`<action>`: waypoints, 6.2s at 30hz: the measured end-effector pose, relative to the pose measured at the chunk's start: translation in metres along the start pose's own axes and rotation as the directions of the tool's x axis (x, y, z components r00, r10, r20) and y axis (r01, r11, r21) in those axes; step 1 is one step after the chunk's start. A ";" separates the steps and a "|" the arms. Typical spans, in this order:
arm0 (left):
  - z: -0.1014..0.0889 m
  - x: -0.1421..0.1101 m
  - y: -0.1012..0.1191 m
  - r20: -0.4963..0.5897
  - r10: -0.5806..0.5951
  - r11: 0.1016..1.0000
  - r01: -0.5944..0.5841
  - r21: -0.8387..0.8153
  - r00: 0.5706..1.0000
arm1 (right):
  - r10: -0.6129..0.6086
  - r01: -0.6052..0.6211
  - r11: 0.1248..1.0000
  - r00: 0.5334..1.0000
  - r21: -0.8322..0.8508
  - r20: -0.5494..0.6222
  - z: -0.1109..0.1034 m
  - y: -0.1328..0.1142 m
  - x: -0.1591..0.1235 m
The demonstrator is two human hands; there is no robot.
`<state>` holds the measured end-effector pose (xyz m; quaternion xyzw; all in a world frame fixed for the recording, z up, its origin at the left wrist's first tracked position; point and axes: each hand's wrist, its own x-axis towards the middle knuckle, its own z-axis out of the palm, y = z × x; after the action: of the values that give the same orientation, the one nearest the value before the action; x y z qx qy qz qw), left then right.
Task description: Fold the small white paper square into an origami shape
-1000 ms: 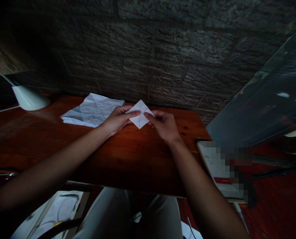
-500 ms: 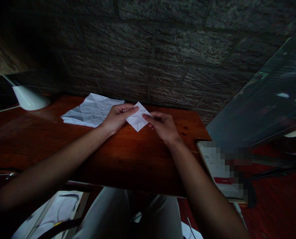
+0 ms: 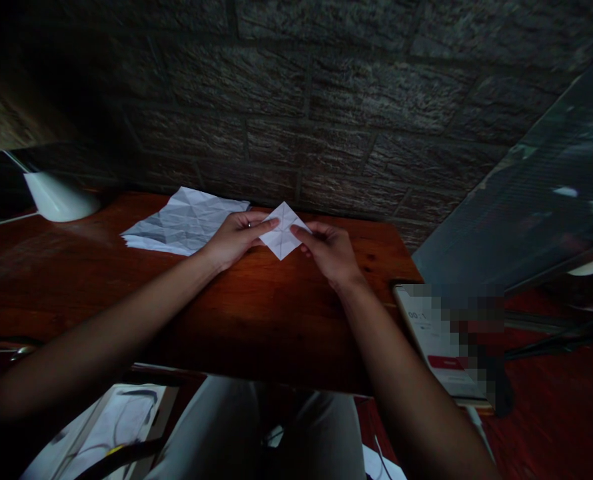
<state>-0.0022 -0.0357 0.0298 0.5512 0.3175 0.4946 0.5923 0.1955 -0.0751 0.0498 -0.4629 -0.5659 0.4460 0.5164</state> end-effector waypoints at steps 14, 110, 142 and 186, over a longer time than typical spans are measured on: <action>0.001 -0.001 0.003 0.000 0.066 0.992 -0.066 0.108 0.998 | -0.004 0.004 1.000 0.999 0.001 -0.042 -0.001 0.000 0.002; 0.007 -0.003 -0.006 0.035 0.031 0.983 -0.037 0.180 0.999 | 0.017 0.040 0.966 0.975 -0.255 0.221 -0.002 0.008 -0.003; 0.006 0.001 -0.011 0.025 -0.037 0.998 0.036 0.055 0.999 | 0.005 0.052 0.968 0.974 -0.244 0.226 0.002 0.012 -0.003; 0.005 -0.001 -0.008 0.053 0.002 0.989 -0.010 0.149 0.999 | 0.038 0.014 0.976 0.973 -0.218 0.229 0.002 0.014 -0.002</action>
<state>0.0041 -0.0378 0.0229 0.6076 0.3362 0.4566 0.5562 0.1944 -0.0748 0.0355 -0.4649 -0.6650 0.4353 0.3902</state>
